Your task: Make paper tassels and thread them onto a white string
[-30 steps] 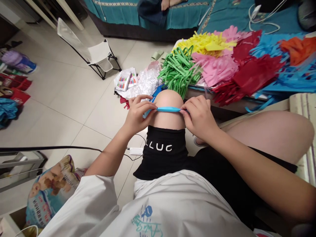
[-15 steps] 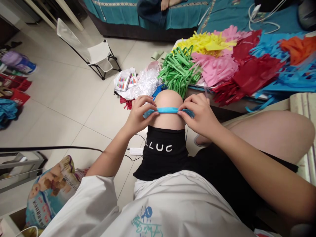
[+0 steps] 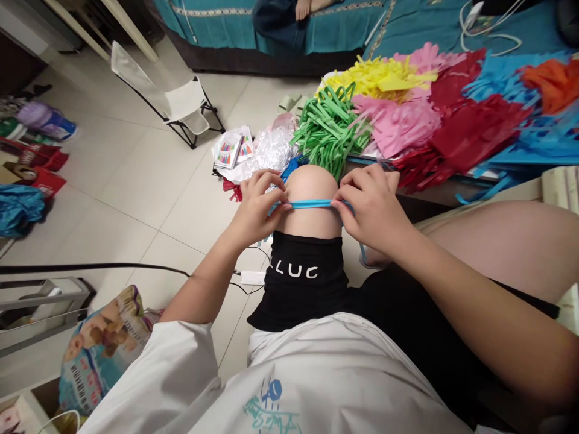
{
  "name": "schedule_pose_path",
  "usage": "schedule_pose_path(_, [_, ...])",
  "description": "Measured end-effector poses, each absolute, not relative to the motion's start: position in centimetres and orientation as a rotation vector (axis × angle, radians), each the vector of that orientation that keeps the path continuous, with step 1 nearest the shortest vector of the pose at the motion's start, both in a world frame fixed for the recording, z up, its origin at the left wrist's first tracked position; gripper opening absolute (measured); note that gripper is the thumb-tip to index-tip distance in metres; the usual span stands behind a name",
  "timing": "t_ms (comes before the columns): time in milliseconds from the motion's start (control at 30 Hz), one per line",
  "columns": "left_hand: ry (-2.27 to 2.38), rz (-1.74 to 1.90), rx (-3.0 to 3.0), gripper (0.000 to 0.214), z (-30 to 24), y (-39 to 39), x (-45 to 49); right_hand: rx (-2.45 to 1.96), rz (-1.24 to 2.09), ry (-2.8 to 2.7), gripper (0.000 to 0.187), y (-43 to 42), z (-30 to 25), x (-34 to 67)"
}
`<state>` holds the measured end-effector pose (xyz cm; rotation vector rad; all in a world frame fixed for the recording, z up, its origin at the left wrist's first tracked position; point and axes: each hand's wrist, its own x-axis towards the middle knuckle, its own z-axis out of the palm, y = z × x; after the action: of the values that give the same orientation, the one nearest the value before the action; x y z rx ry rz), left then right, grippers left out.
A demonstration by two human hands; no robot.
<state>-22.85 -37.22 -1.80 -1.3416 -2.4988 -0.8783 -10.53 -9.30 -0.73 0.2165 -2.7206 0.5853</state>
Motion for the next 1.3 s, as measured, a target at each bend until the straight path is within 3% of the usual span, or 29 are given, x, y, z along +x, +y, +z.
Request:
schedule_pose_path(300, [-2.508,-1.278,-1.237,0.022,-3.4,-37.4,-22.9,0.090,0.885,-2.695,0.018,-8.5,-1.7,-11.9])
schedule_pose_path(667, [-2.538,-1.639,-1.022,0.047,-3.7,-37.0,-23.1,0.032,0.986,-2.700,0.017,-8.2,-2.3,-12.2])
schedule_pose_path(1300, [-2.736,-1.956,-0.751,0.039,-3.6,-36.8,-23.6,0.020,1.051,-2.696,0.023,-7.8,-3.1,-12.8])
